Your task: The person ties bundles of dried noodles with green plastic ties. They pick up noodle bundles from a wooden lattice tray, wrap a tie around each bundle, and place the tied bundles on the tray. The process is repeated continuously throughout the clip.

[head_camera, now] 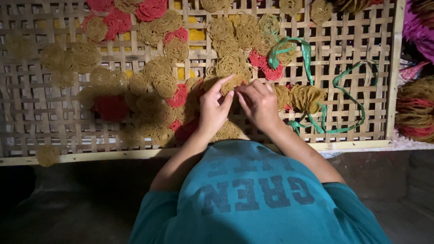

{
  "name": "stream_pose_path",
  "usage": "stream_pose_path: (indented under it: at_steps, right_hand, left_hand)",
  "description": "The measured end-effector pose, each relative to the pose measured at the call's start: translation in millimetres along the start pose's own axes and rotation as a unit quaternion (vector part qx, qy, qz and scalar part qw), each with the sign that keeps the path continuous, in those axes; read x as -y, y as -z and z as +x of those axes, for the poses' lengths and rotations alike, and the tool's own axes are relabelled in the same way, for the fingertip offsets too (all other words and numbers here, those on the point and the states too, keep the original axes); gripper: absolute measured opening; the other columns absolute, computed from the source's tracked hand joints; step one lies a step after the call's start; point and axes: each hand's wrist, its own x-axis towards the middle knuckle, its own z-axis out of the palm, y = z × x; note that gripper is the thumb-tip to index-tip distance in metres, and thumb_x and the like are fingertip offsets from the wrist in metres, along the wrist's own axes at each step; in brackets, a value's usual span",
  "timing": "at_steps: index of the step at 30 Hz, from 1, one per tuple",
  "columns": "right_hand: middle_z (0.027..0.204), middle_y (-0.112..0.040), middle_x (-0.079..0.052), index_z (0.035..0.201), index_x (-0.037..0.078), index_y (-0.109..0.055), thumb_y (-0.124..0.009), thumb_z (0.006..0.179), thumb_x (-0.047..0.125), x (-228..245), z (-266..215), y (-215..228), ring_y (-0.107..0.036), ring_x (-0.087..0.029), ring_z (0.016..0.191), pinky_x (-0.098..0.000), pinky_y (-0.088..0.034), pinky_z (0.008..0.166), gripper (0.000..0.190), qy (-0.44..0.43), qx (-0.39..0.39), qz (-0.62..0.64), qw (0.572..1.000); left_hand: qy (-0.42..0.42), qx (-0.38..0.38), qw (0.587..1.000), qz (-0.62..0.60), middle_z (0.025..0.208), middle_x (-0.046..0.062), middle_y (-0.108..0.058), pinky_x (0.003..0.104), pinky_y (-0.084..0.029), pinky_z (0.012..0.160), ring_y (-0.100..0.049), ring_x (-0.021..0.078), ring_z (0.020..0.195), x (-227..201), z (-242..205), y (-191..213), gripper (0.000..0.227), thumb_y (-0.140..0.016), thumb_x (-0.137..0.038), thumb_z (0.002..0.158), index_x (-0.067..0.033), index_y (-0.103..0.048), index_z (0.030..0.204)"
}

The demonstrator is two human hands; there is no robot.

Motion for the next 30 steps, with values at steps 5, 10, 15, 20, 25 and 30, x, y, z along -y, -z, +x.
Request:
stream_pose_path:
  at_steps: [5,10,15,20,25,30]
  right_hand:
    - [0.087,-0.066,-0.009,0.098,0.006,-0.074,-0.083,0.085,0.006,0,-1,-3,-0.060,-0.030,0.075,-0.0404,-0.047,0.071,0.016,-0.029,-0.018,-0.011,0.999]
    - [0.087,-0.067,-0.009,0.096,0.004,-0.073,-0.083,0.086,0.005,-3,-3,-4,-0.061,-0.028,0.075,-0.0394,-0.046,0.070,0.014,-0.033,-0.042,0.041,0.998]
    - [0.091,-0.070,-0.011,0.095,0.002,-0.072,-0.083,0.087,0.004,-7,-4,2,-0.065,-0.028,0.079,-0.0361,-0.049,0.074,0.014,-0.053,-0.052,0.107,0.992]
    - [0.107,-0.065,-0.018,0.110,-0.002,-0.064,-0.065,0.089,-0.004,-2,4,24,-0.065,-0.030,0.102,-0.0372,-0.052,0.091,0.022,-0.078,-0.068,0.148,0.984]
    - [0.121,-0.067,-0.019,0.124,-0.002,-0.063,-0.061,0.095,-0.005,5,7,59,-0.062,-0.033,0.118,-0.0429,-0.047,0.107,0.030,-0.024,-0.072,0.084,0.994]
    - [0.107,-0.071,-0.016,0.108,-0.003,-0.067,-0.072,0.095,0.003,-9,4,39,-0.065,-0.028,0.103,-0.0401,-0.049,0.093,0.015,-0.114,0.071,0.159,0.978]
  left_hand:
    - [0.025,0.041,0.994,0.101,0.071,0.006,-0.054,0.024,-0.035,0.052,-0.041,0.0043,0.060,2,-6,4,0.063,-0.057,0.013,0.088,-0.0086,-0.062,0.147]
    - [-0.140,-0.023,0.984,0.107,0.107,0.016,-0.073,0.034,-0.059,0.083,-0.073,0.0187,0.097,-1,2,3,0.038,-0.058,0.011,0.089,-0.0037,-0.065,0.124]
    - [-0.178,-0.021,0.949,0.260,0.100,0.012,-0.074,0.037,-0.059,0.072,-0.074,0.0306,0.087,-27,5,4,0.017,-0.066,0.004,0.092,-0.0040,-0.072,0.106]
    - [-0.221,-0.012,0.924,0.312,0.091,0.008,-0.072,0.038,-0.057,0.071,-0.071,0.0276,0.080,-64,12,3,0.011,-0.069,-0.005,0.094,-0.0104,-0.075,0.102]
    - [-0.298,0.031,0.891,0.341,0.093,0.006,-0.071,0.039,-0.058,0.081,-0.071,0.0268,0.086,-84,17,3,0.014,-0.067,-0.004,0.092,-0.0111,-0.073,0.102]
    - [-0.241,0.086,0.920,0.296,0.095,0.005,-0.074,0.036,-0.057,0.079,-0.073,0.0255,0.088,-76,25,3,0.011,-0.069,-0.007,0.096,-0.0130,-0.075,0.102]
